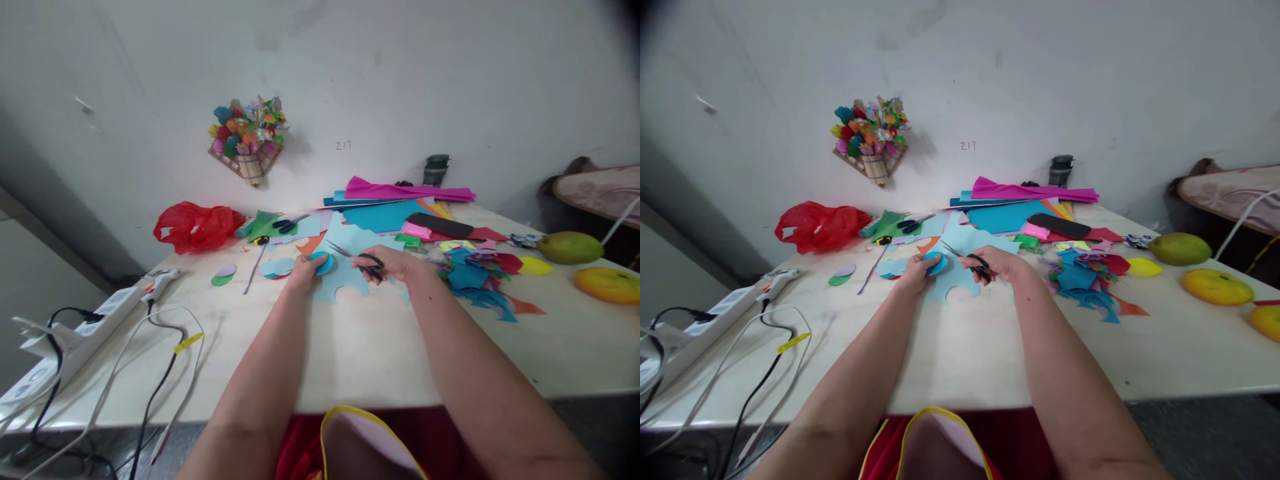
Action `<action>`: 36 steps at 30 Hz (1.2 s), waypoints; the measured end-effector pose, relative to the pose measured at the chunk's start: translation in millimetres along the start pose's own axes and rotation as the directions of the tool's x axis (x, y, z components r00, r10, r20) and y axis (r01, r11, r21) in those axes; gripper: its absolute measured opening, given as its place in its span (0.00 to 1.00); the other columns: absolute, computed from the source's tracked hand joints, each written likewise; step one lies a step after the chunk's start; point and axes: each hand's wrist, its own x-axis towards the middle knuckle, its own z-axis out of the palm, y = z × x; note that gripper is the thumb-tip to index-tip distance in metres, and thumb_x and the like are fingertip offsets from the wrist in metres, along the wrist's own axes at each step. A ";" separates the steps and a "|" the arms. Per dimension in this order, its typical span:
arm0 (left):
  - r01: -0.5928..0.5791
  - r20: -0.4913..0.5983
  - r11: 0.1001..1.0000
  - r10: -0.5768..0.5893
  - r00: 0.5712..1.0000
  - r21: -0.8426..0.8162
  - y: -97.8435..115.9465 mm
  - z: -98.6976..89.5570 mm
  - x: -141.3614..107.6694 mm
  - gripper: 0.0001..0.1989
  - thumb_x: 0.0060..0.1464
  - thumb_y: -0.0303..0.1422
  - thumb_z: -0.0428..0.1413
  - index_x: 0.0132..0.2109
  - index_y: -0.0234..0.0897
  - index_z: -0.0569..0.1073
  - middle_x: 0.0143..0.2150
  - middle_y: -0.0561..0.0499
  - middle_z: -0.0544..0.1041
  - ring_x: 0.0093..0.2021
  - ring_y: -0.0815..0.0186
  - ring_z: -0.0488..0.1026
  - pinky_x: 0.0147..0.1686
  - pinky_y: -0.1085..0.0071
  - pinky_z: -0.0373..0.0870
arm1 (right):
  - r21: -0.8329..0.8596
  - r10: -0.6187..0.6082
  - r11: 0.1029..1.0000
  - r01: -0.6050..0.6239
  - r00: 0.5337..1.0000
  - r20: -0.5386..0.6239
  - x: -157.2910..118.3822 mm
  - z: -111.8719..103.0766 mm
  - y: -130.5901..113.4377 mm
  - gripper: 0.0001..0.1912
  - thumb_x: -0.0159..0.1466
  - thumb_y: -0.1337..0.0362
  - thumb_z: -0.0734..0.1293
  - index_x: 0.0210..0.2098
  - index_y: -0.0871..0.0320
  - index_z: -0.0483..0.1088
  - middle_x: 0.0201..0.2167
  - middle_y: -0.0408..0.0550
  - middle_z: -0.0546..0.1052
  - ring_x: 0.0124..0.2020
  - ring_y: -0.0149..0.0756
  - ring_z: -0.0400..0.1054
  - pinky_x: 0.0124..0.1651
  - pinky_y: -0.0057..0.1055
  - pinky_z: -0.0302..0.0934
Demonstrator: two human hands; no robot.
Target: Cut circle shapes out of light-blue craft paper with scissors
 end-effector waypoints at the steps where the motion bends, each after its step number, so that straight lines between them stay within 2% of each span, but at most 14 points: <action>1: -0.003 0.004 1.000 0.003 1.000 -0.009 0.4 0.1 0.1 0.17 0.35 0.37 0.72 0.22 0.34 0.72 0.20 0.54 0.71 0.21 0.72 0.66 0.26 0.72 0.65 | -0.007 0.002 1.000 -0.002 1.000 0.019 -1.1 -2.3 0.4 0.19 0.61 0.50 0.73 0.34 0.63 0.74 0.17 0.47 0.76 0.14 0.28 0.63 0.15 0.24 0.50; 6: -0.001 -0.015 0.999 0.001 1.000 -0.053 3.5 2.7 -1.4 0.19 0.29 0.37 0.74 0.21 0.34 0.72 0.20 0.53 0.72 0.21 0.72 0.67 0.26 0.72 0.66 | -0.027 0.009 1.000 -0.006 0.994 0.111 -6.3 -12.9 1.8 0.22 0.57 0.48 0.74 0.33 0.62 0.73 0.16 0.47 0.75 0.14 0.29 0.64 0.16 0.24 0.53; 11: 0.018 -0.012 0.998 -0.019 1.000 -0.067 4.2 3.0 -2.3 0.18 0.31 0.35 0.74 0.23 0.33 0.73 0.21 0.53 0.73 0.22 0.71 0.69 0.28 0.71 0.68 | -0.047 0.014 0.999 -0.006 0.984 0.177 -9.0 -20.0 3.9 0.22 0.57 0.47 0.73 0.34 0.62 0.73 0.17 0.47 0.76 0.14 0.30 0.65 0.16 0.24 0.53; 14: 0.031 -0.003 0.997 -0.031 1.000 -0.068 4.2 2.8 -2.4 0.17 0.32 0.35 0.74 0.24 0.33 0.74 0.22 0.52 0.74 0.23 0.70 0.70 0.30 0.70 0.69 | -0.058 0.033 0.998 -0.022 0.978 0.205 -11.1 -19.2 2.3 0.22 0.58 0.46 0.72 0.33 0.62 0.74 0.16 0.47 0.76 0.13 0.30 0.64 0.16 0.25 0.56; 21: 0.052 -0.012 0.988 -0.054 0.998 -0.147 5.0 6.0 -2.1 0.19 0.28 0.32 0.75 0.22 0.32 0.72 0.21 0.52 0.74 0.24 0.70 0.71 0.31 0.71 0.73 | -0.035 0.048 0.999 -0.041 0.973 0.224 -11.5 -10.7 -3.0 0.25 0.55 0.43 0.73 0.31 0.62 0.72 0.16 0.47 0.75 0.13 0.30 0.64 0.16 0.26 0.59; 30: 0.112 -0.066 0.985 -0.122 0.990 -0.132 7.0 9.3 -2.1 0.13 0.39 0.25 0.72 0.27 0.31 0.73 0.26 0.50 0.75 0.28 0.69 0.73 0.34 0.69 0.79 | -0.083 0.073 0.995 -0.054 0.969 0.237 -5.7 -10.5 1.4 0.29 0.55 0.39 0.73 0.32 0.62 0.72 0.17 0.47 0.76 0.13 0.29 0.65 0.16 0.25 0.56; 36: 0.139 -0.081 0.986 -0.146 0.986 -0.087 8.3 12.8 -1.1 0.11 0.42 0.23 0.69 0.28 0.31 0.73 0.26 0.50 0.75 0.27 0.69 0.74 0.34 0.69 0.78 | -0.106 0.078 0.993 -0.054 0.968 0.237 -3.9 -11.5 4.3 0.30 0.54 0.37 0.73 0.33 0.62 0.72 0.17 0.47 0.76 0.14 0.29 0.65 0.17 0.25 0.57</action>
